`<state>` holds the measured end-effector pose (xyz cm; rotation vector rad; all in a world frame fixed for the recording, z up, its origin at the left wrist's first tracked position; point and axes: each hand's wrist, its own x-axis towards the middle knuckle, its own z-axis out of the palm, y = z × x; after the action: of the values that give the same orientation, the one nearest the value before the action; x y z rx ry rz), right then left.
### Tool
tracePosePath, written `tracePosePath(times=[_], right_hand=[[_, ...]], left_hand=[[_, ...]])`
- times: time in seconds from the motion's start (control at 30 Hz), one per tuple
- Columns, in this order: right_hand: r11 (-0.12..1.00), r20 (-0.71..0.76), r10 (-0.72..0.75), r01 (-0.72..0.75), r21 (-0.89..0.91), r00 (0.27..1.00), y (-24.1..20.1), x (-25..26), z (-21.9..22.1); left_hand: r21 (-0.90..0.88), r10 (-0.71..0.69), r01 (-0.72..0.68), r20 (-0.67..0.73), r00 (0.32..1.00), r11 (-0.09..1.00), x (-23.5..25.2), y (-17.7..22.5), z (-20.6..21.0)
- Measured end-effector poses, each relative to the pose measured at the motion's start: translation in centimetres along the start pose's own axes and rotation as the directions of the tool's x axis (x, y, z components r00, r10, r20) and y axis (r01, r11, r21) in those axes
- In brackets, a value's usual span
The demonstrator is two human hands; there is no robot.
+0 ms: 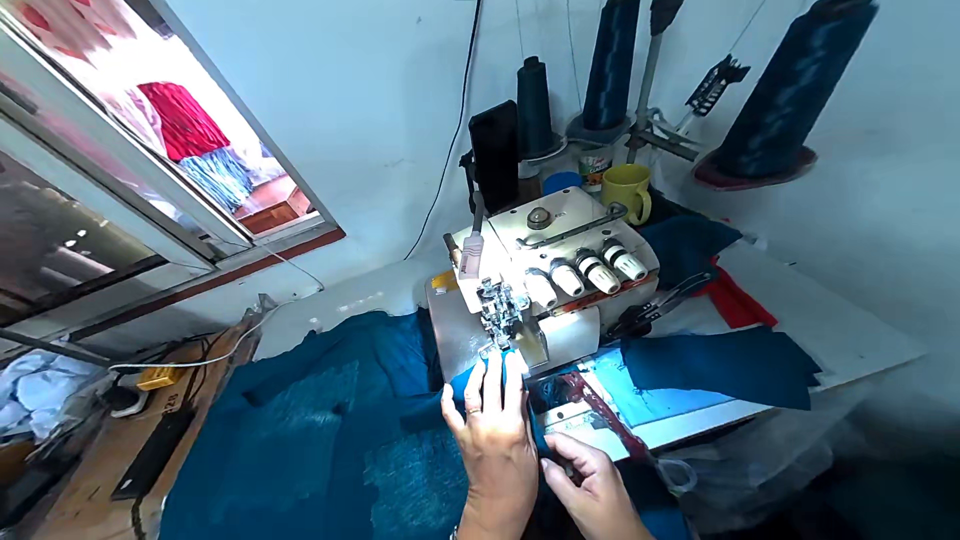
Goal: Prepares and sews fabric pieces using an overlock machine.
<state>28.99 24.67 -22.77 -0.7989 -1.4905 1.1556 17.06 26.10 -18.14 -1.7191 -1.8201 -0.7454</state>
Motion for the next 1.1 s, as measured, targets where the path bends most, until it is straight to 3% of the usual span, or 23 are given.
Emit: tracePosePath(times=[0.13, 0.27, 0.33, 0.4, 0.5, 0.57, 0.63, 0.73, 0.87, 1.0, 1.1], right_hand=[[0.999, -0.043, -0.013, 0.014, 0.031, 0.999, -0.3, 0.9, 0.1], [0.998, -0.034, 0.023, -0.021, 0.055, 0.999, -0.8, 2.0, 0.1], [0.997, 0.001, 0.061, -0.061, 0.053, 0.998, -0.9, 2.2, -0.2], [0.993, 0.045, 0.096, -0.099, 0.066, 0.994, -0.7, 1.9, -0.6], [0.988, 0.101, 0.109, -0.120, 0.100, 0.989, -0.2, 1.2, -1.1], [0.984, 0.132, 0.121, -0.136, 0.117, 0.984, 0.0, 0.7, -1.4], [0.976, 0.154, 0.142, -0.165, 0.144, 0.978, -0.2, 0.9, -1.6], [0.944, 0.181, 0.231, -0.265, 0.196, 0.956, -1.2, 1.9, -2.0], [0.949, 0.208, 0.247, -0.280, 0.148, 0.947, -1.1, 3.5, -2.1], [0.978, 0.298, 0.183, -0.204, 0.041, 0.937, -0.8, 1.2, -1.7], [0.992, 0.236, 0.119, -0.105, -0.074, 0.964, 0.3, -2.6, -1.1]], left_hand=[[-0.124, 0.003, -0.003, 0.002, 1.000, 0.992, 0.9, -0.5, 0.7], [-0.508, -0.024, 0.075, 0.106, 0.994, 0.858, 1.5, -4.4, -1.8], [-0.465, -0.124, 0.166, 0.120, 0.985, 0.870, 0.3, -7.6, -4.3], [-0.298, -0.282, 0.318, 0.157, 0.947, 0.900, -2.4, -10.4, -7.1], [-0.125, -0.475, 0.531, 0.312, 0.823, 0.838, -7.0, -13.1, -9.5], [-0.083, -0.474, 0.562, 0.446, 0.759, 0.823, -9.3, -13.4, -9.3], [-0.155, -0.440, 0.540, 0.418, 0.794, 0.827, -10.2, -13.5, -9.0], [-0.308, -0.455, 0.492, 0.186, 0.871, 0.815, -8.4, -15.2, -10.4], [-0.196, -0.376, 0.364, -0.031, 0.926, 0.911, -4.6, -17.2, -10.1], [-0.225, -0.421, 0.446, 0.152, 0.894, 0.866, -5.5, -20.1, -5.0], [-0.201, -0.426, 0.455, 0.169, 0.889, 0.868, -6.7, -20.5, -3.0]])
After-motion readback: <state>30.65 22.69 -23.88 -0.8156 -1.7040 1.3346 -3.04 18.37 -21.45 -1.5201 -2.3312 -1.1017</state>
